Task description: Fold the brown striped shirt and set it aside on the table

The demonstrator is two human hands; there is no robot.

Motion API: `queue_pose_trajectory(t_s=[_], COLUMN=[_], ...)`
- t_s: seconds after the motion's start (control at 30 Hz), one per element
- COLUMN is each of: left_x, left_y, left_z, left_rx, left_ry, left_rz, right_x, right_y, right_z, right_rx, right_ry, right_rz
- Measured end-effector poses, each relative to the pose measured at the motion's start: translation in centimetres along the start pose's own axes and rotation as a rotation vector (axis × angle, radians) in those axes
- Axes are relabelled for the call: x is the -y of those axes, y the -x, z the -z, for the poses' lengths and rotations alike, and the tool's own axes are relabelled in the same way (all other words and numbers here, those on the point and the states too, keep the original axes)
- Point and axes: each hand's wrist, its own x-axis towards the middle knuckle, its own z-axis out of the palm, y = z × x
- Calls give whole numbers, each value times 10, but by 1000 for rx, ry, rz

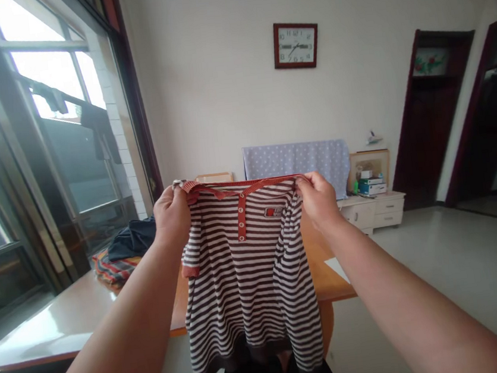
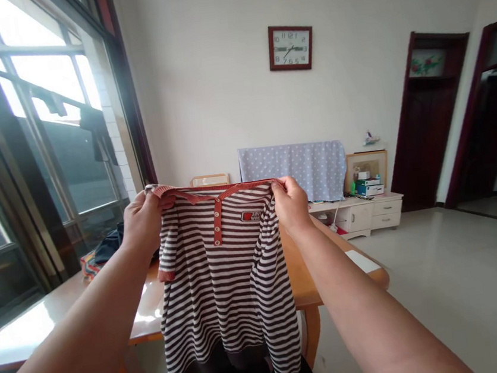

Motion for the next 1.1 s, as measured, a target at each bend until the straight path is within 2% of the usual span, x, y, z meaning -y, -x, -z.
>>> queue_pose_trajectory(t_s=[0.1,0.13,0.23,0.3,0.37,0.43,0.5,0.57,0.63,0.7,0.77,0.9,1.0,1.1], left_x=[-6,-6,0,14,36,67,101,132,156,172,181,192,203,210], left_y=[-2,0,7,12,15,16,16,18,21,24,25,24,28,37], left_z=[-4,-4,-6,-5,-3,-1,1,4,8,16,25,42,47,47], left_rx=[-3,12,130,245,360,485,630,818,922,932,869,768,793,868], left_ry=[-254,-357,-610,-735,-830,-898,-933,-907,-892,-921,-1005,-1184,-1222,-1188], left_rz=[-199,-267,-445,-497,-472,-388,-247,-57,110,174,181,274,364,389], right_x=[-3,-3,-5,-14,-33,-61,-94,-130,-161,-184,-198,-204,-205,-208], right_y=[-12,-14,-14,-11,-10,-11,-12,-9,-2,8,18,37,53,66], right_z=[-8,-11,-14,-14,-12,-12,-15,-19,-20,-16,-7,8,10,8], right_rx=[-191,-212,-209,-166,-100,-56,16,174,326,451,551,686,737,754], right_ry=[148,172,211,230,255,298,359,421,498,573,675,882,965,979], right_rz=[314,390,524,533,466,346,232,115,-31,-186,-256,-359,-399,-378])
